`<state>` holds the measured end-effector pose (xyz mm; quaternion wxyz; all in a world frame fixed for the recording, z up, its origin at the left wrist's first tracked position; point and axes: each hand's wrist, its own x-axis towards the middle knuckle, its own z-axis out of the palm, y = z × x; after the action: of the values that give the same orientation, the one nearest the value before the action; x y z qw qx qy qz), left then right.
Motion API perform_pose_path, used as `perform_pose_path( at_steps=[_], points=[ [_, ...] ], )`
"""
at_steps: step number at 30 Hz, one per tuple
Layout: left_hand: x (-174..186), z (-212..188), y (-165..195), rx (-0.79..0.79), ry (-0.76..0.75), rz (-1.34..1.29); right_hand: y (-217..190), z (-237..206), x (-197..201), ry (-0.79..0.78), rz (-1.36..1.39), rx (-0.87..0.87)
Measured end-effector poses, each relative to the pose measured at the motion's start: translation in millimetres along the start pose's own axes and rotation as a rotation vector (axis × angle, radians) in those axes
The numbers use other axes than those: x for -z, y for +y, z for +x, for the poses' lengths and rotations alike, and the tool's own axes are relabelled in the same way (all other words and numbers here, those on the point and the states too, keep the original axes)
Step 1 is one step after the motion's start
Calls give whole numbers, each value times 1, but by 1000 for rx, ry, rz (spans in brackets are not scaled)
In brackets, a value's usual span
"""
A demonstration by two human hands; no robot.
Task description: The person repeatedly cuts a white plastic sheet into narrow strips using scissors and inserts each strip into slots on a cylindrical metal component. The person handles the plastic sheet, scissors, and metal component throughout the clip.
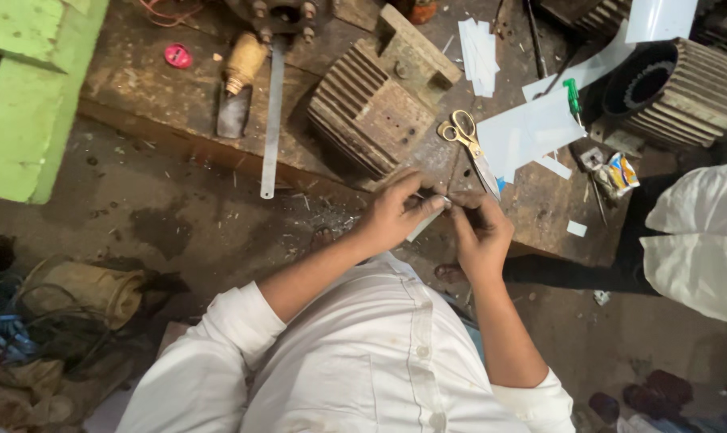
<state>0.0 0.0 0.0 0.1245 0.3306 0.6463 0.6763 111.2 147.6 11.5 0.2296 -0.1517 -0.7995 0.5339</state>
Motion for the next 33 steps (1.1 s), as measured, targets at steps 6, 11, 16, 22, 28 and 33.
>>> perform_pose_path(
  at_steps=[6, 11, 16, 22, 28, 33],
  points=[
    [-2, 0, -22, -58, -8, 129, -4, -8, 6, -54, -61, -250],
    [-8, 9, -22, 96, -166, 104, 27, -2, 18, -90, 87, -187],
    [-25, 55, -84, -256, -171, 684, 97, 68, 11, -138, -350, 11],
    [-57, 71, -143, -250, -457, 1419, 135, 131, -8, -120, -851, 287],
    [-43, 9, -144, -113, -213, 1344, 153, 130, -19, -335, -637, 100],
    [-46, -7, -144, -56, -105, 1331, 164, 101, -36, -425, -811, 210]
  ],
)
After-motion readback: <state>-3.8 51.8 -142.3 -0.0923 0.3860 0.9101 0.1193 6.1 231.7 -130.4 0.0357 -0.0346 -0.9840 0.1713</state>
